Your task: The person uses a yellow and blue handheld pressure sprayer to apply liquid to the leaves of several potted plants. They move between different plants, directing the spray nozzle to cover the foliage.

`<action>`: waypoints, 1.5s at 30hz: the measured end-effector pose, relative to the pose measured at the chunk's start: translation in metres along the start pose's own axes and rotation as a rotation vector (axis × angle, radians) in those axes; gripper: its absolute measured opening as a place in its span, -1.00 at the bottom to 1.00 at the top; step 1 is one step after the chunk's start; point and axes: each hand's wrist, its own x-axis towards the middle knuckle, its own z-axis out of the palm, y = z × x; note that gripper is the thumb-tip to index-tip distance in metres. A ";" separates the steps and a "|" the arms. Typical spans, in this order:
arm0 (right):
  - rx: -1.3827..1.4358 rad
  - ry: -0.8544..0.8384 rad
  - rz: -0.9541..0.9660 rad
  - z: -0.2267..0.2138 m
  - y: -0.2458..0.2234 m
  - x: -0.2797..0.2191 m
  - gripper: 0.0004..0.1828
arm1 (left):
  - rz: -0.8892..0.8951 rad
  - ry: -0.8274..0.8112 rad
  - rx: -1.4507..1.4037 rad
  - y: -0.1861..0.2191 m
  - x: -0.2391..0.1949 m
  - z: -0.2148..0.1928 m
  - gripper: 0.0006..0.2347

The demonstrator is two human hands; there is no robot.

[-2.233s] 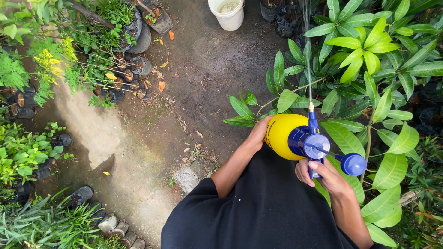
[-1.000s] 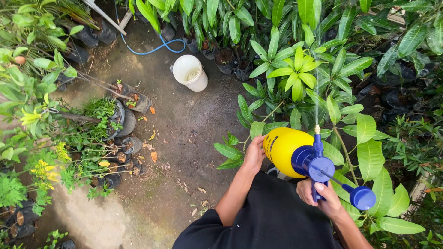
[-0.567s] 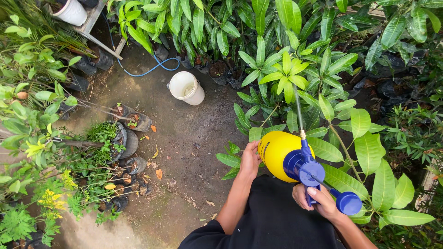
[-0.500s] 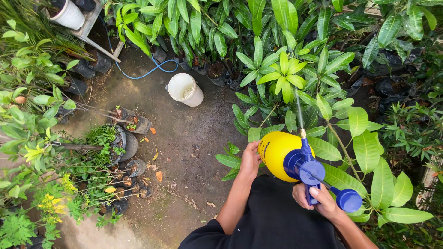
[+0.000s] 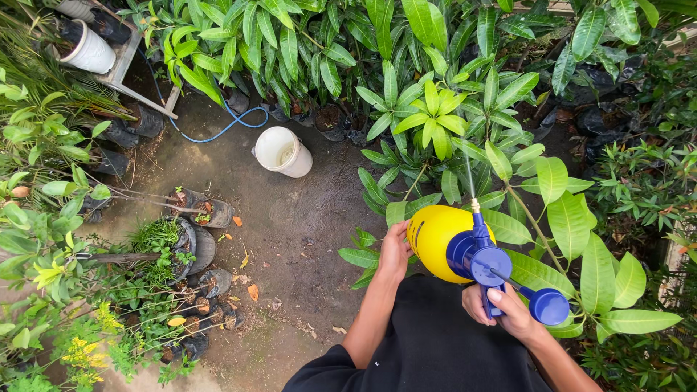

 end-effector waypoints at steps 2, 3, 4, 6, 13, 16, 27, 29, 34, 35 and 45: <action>-0.001 -0.002 0.023 0.000 0.002 0.000 -0.33 | -0.009 0.008 0.002 -0.001 0.000 -0.003 -0.54; 0.006 -0.007 0.043 0.000 0.003 0.001 -0.34 | -0.011 0.014 0.003 -0.001 0.000 -0.004 -0.54; 0.012 -0.012 0.063 0.000 0.004 0.001 -0.34 | -0.010 0.015 -0.007 -0.001 0.000 -0.006 -0.55; 0.021 -0.037 0.035 0.001 0.006 0.003 -0.35 | -0.009 0.020 -0.028 -0.003 -0.001 -0.008 -0.55; 0.008 -0.071 0.050 -0.001 0.006 0.008 -0.33 | -0.004 0.033 -0.025 -0.007 -0.002 -0.017 -0.54; 0.033 -0.090 0.057 0.001 0.005 0.011 -0.33 | 0.003 0.039 -0.033 -0.007 -0.002 -0.018 -0.54; -0.069 -0.082 0.109 0.005 0.000 0.012 -0.32 | 0.001 0.046 -0.053 -0.006 -0.001 -0.017 -0.60; -0.038 -0.089 0.084 0.004 0.002 0.013 -0.32 | -0.018 0.058 -0.049 -0.006 -0.001 -0.018 -0.60; 0.024 -0.044 0.050 0.003 0.003 0.013 -0.32 | -0.041 0.040 -0.032 -0.007 0.003 -0.016 -0.59; 0.019 -0.033 0.050 0.003 0.002 0.012 -0.32 | -0.046 0.034 -0.026 -0.007 0.005 -0.015 -0.59; 0.045 0.049 -0.016 0.010 0.001 0.004 -0.32 | -0.092 0.001 0.005 -0.005 0.016 -0.006 -0.57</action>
